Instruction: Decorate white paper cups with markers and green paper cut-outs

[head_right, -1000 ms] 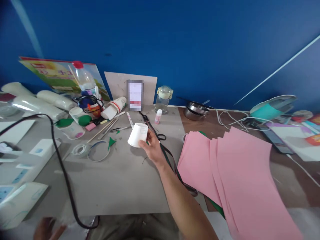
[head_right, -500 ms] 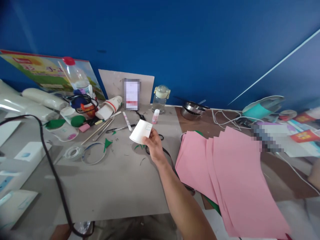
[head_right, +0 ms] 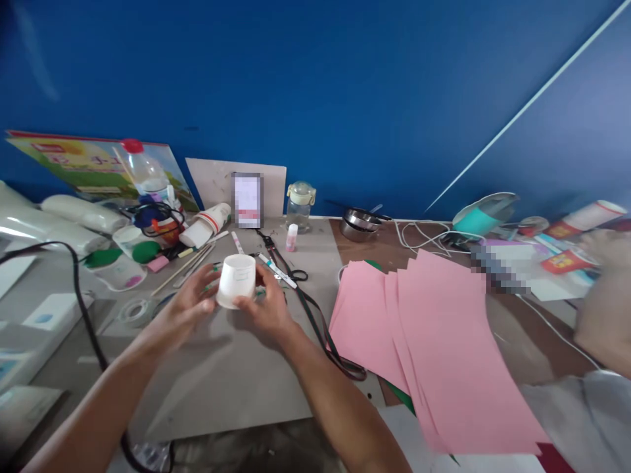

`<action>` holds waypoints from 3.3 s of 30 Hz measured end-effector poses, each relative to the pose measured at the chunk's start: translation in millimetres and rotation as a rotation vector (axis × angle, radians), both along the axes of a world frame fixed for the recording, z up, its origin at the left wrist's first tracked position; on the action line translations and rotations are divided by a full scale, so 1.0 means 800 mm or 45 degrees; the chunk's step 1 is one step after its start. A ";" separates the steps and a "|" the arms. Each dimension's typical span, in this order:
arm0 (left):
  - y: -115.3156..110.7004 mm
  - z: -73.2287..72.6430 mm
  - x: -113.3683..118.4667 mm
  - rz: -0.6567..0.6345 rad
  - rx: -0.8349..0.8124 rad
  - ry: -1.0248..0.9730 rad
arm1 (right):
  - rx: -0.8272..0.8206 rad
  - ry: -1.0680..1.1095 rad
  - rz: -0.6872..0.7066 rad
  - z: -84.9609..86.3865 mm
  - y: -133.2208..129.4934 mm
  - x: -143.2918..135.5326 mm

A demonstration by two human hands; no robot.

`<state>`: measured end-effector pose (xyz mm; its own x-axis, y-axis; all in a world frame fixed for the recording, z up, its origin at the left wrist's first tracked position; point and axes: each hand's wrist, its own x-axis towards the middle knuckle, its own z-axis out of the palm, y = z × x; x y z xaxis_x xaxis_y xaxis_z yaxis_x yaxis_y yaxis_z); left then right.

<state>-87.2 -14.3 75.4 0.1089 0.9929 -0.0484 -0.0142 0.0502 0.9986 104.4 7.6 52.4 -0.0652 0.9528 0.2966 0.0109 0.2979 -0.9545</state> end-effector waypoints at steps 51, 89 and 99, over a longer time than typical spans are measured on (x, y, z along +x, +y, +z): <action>0.033 -0.040 0.061 -0.385 0.559 0.662 | 0.053 -1.617 0.071 0.013 0.174 -0.043; 0.027 -0.036 0.065 -0.416 0.542 0.655 | 0.230 -1.148 0.036 0.024 0.142 0.006; 0.027 -0.038 0.068 -0.434 0.535 0.709 | -0.061 -0.820 -0.116 0.045 0.120 0.059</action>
<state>-32.6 7.0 44.7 0.4819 0.8559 0.1875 0.4435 -0.4228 0.7903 151.6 103.4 88.2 -0.1341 0.9741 0.1822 0.6084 0.2260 -0.7608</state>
